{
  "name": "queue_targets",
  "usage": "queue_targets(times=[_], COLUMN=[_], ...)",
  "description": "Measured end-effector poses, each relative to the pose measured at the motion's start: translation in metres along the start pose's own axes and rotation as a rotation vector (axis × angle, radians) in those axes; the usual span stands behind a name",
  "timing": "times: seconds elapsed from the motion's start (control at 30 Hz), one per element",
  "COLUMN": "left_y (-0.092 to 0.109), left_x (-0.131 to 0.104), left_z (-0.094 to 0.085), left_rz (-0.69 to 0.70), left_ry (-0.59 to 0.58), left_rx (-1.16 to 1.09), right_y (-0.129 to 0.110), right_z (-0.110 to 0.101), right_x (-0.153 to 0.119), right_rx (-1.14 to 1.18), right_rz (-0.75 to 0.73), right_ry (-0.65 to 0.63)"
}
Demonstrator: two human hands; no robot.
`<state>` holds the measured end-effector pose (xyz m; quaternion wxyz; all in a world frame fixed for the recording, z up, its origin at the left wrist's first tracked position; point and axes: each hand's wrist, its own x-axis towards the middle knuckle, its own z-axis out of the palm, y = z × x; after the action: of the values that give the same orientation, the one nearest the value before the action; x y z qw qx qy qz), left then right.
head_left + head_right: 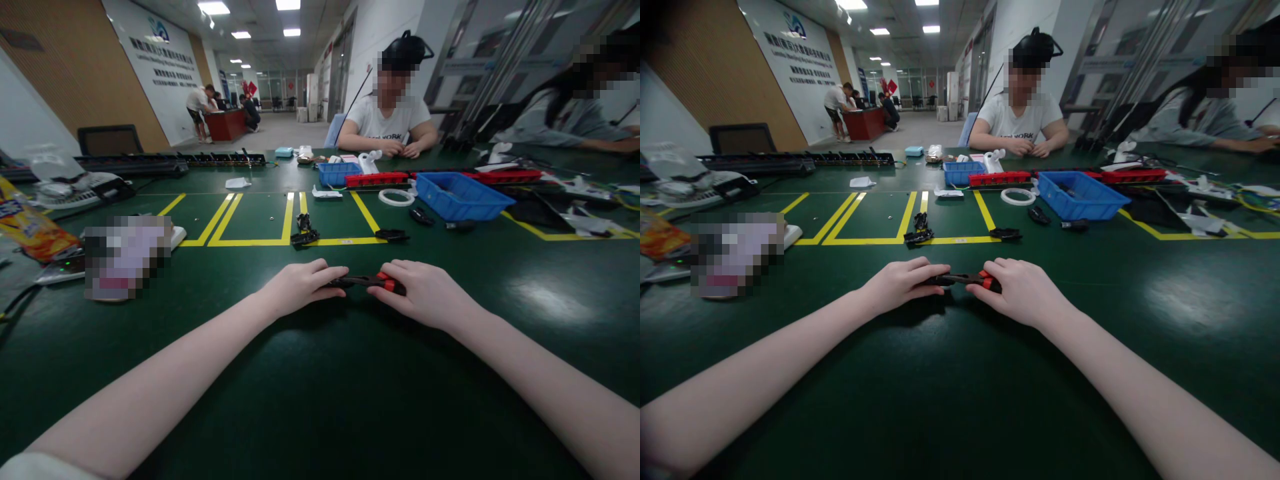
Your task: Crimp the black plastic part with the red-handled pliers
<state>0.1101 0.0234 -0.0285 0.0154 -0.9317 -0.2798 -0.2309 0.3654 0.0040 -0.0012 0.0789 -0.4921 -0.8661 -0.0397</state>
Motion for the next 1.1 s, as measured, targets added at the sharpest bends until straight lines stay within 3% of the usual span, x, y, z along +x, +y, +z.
queue_targets(times=[0.27,0.53,0.8,1.1], left_y=[-0.0008,0.0006,-0.0009,-0.0008], left_x=[0.0049,0.0042,0.0011,0.0011], left_z=[-0.0059,-0.0071,-0.0014,-0.0017], left_rz=[-0.127,-0.114,-0.044,-0.029], left_ry=[-0.200,-0.210,-0.099,-0.087], left_rx=[-0.217,-0.114,0.063,0.031], right_y=[0.0036,0.0043,0.0035,0.0051], right_z=[0.0019,0.0009,-0.0025,-0.0002], right_x=[0.0015,0.0010,0.0007,0.0002], right_rx=[-0.053,-0.036,0.007,0.002], right_rz=[0.003,0.019,0.042,0.044], right_ry=[-0.017,-0.017,-0.038,-0.032])
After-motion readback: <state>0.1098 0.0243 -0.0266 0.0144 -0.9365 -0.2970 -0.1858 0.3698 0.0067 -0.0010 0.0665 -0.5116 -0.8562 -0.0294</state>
